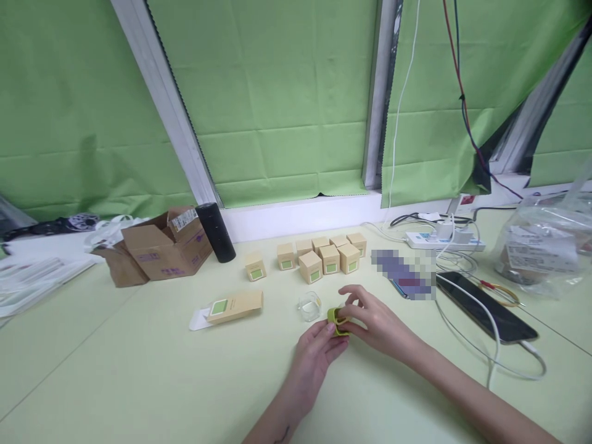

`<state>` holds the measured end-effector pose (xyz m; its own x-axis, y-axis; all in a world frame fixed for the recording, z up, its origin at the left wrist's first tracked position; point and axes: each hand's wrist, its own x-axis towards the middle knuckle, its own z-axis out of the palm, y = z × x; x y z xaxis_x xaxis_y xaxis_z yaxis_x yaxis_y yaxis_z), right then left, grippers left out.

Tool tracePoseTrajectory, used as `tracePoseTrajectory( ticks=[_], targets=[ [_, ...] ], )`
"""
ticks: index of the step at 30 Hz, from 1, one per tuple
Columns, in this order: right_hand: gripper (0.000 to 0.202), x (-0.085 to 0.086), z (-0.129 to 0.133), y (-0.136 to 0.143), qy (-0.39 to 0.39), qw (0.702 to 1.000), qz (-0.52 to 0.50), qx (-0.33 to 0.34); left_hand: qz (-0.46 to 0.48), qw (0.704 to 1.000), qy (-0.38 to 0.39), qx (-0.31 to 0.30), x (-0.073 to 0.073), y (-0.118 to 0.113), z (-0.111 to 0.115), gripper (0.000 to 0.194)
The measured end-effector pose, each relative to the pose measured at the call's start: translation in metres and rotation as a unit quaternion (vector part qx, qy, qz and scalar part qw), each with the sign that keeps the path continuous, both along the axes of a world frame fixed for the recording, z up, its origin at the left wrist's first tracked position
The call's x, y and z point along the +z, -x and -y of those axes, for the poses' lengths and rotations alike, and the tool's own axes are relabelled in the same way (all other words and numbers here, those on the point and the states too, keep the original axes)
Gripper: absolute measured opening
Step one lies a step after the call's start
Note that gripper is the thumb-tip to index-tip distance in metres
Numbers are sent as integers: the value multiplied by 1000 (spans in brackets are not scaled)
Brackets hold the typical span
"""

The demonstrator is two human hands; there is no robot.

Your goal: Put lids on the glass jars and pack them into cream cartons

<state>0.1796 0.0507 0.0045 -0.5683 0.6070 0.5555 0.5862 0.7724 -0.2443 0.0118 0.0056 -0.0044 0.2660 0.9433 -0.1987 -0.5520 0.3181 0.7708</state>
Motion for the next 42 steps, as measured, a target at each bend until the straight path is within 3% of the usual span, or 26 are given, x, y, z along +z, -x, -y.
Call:
tracePoseTrajectory(
  ticks=[6, 10, 19, 23, 27, 32, 42],
  targets=[
    [13, 0, 2, 1, 38, 999, 7, 5, -40, 999, -26, -15, -1, -1, 1, 20],
    [18, 1, 3, 0, 13, 1000, 19, 7, -73, 997, -33, -13, 1, -1, 2, 20],
    [12, 13, 3, -4, -28, 995, 90, 18, -11, 1000, -19, -20, 0, 0, 0, 22],
    [18, 17, 5, -8, -37, 998, 49, 20, 20, 1000, -10, -7, -1, 1, -1, 19],
    [26, 22, 7, -10, 63, 994, -87, 23, 23, 1000, 7, 10, 1, 2, -2, 17],
    [22, 25, 7, -7, 228, 957, -178, 32, 21, 1000, 5, 6, 1, 2, -2, 16],
    [18, 24, 8, -6, 308, 925, -218, 33, -4, 1000, 3, -8, 2, 0, 0, 17]
  ],
)
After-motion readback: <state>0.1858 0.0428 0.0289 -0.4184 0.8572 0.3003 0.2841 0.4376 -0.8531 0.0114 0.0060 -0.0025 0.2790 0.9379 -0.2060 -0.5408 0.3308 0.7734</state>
